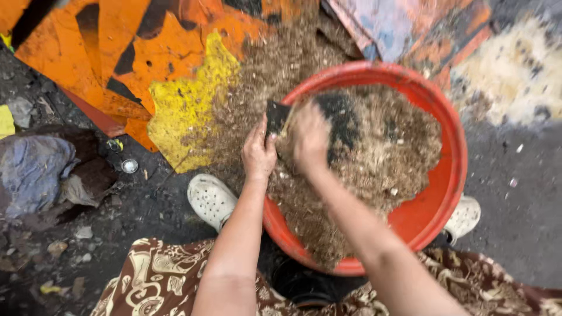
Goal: The person sits on the ground and repeatedly rubs orange and black cutout pieces with a fibrous material from a red basin to remove debris. The person handles the cutouts one at a time, turning them over and wiping both sides before placing them back into the basin.
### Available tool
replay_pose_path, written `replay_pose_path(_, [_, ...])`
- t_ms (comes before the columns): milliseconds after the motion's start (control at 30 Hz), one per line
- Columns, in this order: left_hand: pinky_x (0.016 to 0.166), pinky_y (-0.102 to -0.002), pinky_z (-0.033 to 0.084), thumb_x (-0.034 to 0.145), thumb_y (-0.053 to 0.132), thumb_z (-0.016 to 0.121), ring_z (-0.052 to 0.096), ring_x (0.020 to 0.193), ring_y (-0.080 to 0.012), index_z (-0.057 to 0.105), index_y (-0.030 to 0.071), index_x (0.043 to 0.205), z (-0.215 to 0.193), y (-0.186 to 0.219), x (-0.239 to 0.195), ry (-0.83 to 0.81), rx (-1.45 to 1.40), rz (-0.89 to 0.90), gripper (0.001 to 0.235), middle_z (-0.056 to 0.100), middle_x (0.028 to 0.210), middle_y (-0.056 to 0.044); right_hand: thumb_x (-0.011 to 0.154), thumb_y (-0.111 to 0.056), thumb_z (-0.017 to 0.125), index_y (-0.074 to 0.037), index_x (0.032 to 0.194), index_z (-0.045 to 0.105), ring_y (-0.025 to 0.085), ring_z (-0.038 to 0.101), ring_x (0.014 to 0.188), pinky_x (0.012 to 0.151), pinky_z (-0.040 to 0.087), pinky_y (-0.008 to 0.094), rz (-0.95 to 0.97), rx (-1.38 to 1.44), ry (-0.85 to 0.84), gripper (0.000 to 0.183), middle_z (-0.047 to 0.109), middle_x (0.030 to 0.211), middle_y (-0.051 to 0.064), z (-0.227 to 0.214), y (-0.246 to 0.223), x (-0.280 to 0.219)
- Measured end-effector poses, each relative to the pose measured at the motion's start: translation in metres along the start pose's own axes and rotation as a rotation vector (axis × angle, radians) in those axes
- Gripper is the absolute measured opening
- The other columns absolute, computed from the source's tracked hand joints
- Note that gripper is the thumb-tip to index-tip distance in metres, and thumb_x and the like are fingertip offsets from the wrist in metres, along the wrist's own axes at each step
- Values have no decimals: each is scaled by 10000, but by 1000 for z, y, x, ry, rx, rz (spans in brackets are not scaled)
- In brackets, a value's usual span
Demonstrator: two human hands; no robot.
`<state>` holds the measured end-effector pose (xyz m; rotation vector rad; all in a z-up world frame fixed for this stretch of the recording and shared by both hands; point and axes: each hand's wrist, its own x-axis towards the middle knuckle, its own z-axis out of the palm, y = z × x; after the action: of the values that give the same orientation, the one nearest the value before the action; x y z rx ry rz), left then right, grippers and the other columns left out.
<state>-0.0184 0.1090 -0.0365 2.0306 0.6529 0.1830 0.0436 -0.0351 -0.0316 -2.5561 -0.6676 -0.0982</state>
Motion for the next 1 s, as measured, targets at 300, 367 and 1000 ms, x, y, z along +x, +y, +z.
replay_pose_path(300, [1081, -410, 512, 958, 146, 692, 617, 1310, -317, 556, 218, 1482, -7, -11, -19, -24, 10, -11, 546, 627, 1430, -129, 912, 114, 609, 70, 1455, 533, 399, 412, 1484, 1223, 341, 519, -106, -47, 67, 550, 466, 1553, 257, -20, 20, 28])
replay_pose_path(367, [1106, -405, 514, 962, 139, 693, 622, 1308, -311, 559, 209, 1483, -5, -6, -9, -2, -12, 28, 542, 628, 1430, -130, 978, 132, 575, -17, 1428, 568, 347, 432, 1533, 1266, 376, 463, -88, -219, -73, 474, 481, 1616, 180, -1, 8, 27])
replay_pose_path(1000, [1062, -424, 527, 950, 134, 685, 644, 1273, -326, 563, 230, 1470, -8, -1, 7, -9, -43, 18, 543, 642, 1417, -123, 977, -3, 589, -14, 1464, 544, 349, 398, 1515, 1267, 281, 543, -575, 26, -225, 489, 489, 1577, 181, -21, 33, -32])
